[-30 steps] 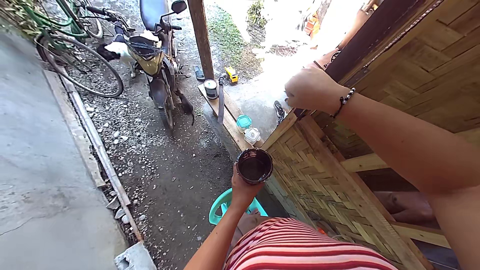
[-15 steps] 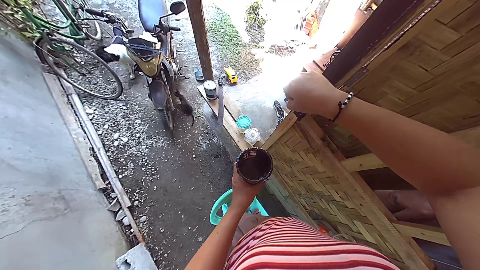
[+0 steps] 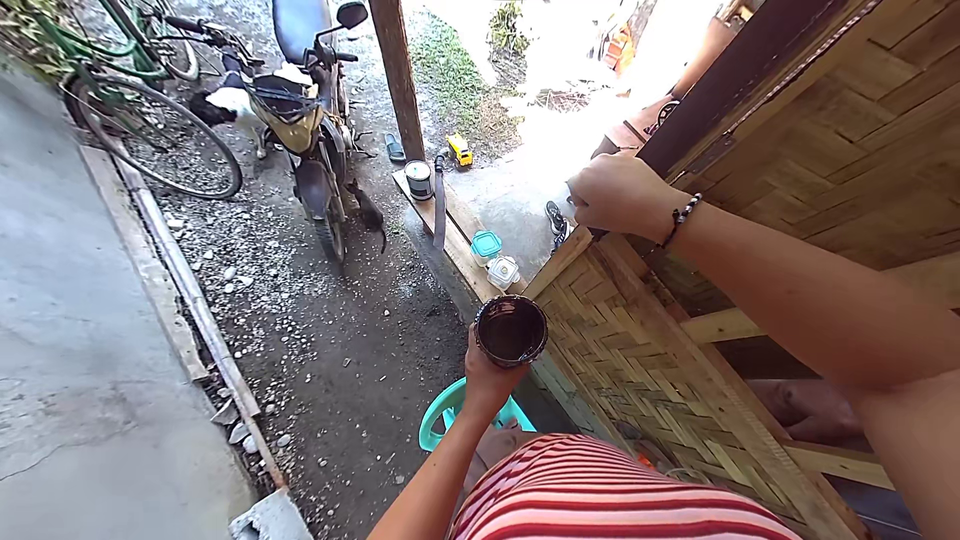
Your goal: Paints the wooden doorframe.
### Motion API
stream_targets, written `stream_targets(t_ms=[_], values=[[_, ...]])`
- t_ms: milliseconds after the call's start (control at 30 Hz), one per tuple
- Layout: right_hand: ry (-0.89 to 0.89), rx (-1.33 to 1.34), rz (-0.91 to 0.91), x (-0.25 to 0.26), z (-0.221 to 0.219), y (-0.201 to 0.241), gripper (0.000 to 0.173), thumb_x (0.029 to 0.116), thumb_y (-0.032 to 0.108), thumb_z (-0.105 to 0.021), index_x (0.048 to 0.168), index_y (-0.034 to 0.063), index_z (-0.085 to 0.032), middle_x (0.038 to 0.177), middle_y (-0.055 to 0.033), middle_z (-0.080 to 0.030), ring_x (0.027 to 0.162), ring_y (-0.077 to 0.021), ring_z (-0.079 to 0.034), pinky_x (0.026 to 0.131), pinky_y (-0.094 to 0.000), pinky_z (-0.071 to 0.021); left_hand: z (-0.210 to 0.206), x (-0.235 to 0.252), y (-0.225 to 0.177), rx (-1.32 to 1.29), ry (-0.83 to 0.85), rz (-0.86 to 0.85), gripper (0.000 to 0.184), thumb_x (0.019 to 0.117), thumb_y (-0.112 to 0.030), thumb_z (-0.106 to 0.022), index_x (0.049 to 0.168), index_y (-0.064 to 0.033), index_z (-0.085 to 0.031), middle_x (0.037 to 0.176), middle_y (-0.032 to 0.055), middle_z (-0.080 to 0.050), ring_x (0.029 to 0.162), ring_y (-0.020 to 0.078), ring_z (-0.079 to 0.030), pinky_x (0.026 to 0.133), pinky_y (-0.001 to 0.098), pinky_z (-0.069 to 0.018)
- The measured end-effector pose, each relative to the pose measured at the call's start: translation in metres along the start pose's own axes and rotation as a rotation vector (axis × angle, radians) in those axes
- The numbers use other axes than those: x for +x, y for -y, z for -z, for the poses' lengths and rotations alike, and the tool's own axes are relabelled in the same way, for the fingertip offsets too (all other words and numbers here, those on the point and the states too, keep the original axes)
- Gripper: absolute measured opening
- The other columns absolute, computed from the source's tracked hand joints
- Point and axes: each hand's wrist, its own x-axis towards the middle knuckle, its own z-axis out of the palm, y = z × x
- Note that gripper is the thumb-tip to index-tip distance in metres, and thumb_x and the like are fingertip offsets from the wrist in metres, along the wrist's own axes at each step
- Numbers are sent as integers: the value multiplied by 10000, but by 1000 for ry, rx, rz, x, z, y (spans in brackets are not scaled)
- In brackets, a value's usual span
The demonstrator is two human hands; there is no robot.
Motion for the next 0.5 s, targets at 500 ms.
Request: stream_targets(t_ms=[500], values=[[17, 94, 42, 20, -19, -6, 108, 918, 127, -659, 860, 45, -700, 847, -151, -665, 874, -362, -659, 719, -586, -495, 3, -1, 4, -27, -19, -1, 936, 646, -240, -939, 1359, 145, -471, 1208, 193, -690, 1151, 150, -672, 1051, 306, -519]])
